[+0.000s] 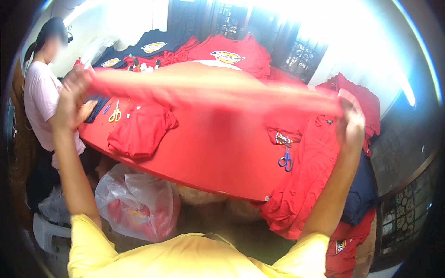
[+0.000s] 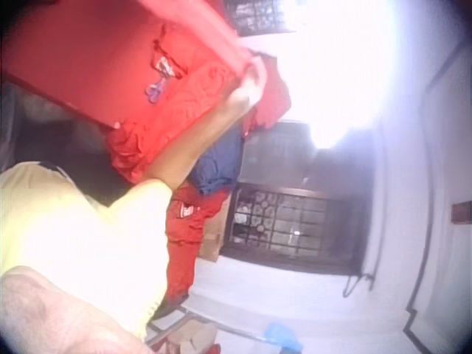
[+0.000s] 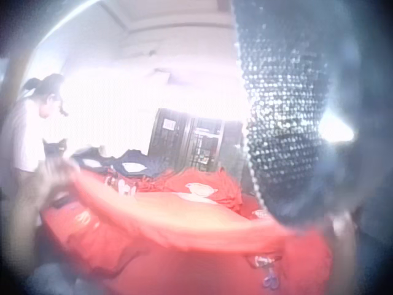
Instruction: The person folds several red and navy blue t-shirts on a red table, smoothing the fabric and aligning the sleeves before stacking them.
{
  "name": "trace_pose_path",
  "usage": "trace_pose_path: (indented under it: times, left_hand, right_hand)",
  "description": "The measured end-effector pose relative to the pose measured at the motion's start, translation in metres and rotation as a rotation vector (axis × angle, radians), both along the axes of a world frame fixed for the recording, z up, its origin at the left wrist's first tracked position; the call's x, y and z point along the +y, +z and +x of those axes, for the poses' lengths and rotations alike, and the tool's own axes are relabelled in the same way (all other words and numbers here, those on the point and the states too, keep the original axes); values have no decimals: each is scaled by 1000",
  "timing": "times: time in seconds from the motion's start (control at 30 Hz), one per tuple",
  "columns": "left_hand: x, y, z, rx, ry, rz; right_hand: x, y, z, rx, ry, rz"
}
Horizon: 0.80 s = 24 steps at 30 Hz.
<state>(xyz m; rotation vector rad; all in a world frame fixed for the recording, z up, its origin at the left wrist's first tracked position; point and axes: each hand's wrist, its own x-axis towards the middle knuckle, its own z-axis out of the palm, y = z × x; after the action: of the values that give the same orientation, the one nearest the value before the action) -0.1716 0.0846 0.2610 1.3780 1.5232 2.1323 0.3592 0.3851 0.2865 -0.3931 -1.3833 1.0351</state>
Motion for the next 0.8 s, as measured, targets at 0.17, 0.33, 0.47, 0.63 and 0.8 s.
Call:
trace_pose_path:
  times: [0.17, 0.33, 0.47, 0.63, 0.8]
  left_hand:
    - [-6, -181, 42, -137, -124, -492]
    - [-14, -334, 57, -394, -101, -567]
    - [-41, -355, 77, -384, -119, -619]
    - [-80, -357, 92, -231, -91, -778]
    - [-104, -346, 103, -218, -86, -927]
  right_hand:
    - [-35, -180, 17, -207, 32, -383]
    - [-44, -317, 30, -322, 9, -646]
    - [-74, -345, 50, -538, -137, -703]
    - [-115, -328, 37, -1166, -397, -478]
    - [-133, -315, 36, -1618, -412, -377]
